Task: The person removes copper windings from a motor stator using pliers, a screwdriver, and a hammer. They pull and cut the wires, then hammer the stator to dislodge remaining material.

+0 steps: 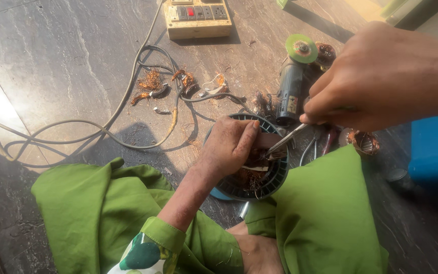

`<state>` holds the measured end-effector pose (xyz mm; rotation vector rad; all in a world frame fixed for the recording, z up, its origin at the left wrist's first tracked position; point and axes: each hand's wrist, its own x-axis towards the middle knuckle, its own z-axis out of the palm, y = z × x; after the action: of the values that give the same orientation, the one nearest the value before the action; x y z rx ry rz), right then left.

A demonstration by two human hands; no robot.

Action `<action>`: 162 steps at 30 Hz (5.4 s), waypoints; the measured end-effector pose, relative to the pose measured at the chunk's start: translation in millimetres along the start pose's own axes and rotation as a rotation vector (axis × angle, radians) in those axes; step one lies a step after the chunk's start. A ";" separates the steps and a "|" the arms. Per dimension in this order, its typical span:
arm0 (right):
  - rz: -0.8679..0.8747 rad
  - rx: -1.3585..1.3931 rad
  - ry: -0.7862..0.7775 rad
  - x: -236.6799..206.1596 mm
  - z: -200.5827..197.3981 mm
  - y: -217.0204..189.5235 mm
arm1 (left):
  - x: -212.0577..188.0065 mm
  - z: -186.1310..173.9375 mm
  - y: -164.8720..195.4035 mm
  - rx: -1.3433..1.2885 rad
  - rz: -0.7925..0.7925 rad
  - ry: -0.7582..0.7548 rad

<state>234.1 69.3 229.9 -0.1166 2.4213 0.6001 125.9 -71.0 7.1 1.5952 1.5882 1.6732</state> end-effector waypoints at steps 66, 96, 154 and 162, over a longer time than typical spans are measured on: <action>-0.109 0.132 0.414 -42.8 84.9 -24.7 | -2.5 10.1 22.0 -0.036 -0.022 0.002; -0.396 1.045 0.490 -18.2 134.3 13.2 | -25.2 -6.4 36.8 -0.148 -0.003 -0.079; -0.165 2.367 0.740 65.3 188.7 -314.2 | -13.9 -0.4 -16.5 0.099 -0.059 0.240; 0.718 1.649 0.651 -23.5 258.2 -244.6 | -8.5 4.3 -34.6 0.065 -0.148 0.196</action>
<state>453.3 -34.9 -31.3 1.4095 2.6840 -1.4626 117.4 -64.9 -27.3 1.3402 1.8243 1.7586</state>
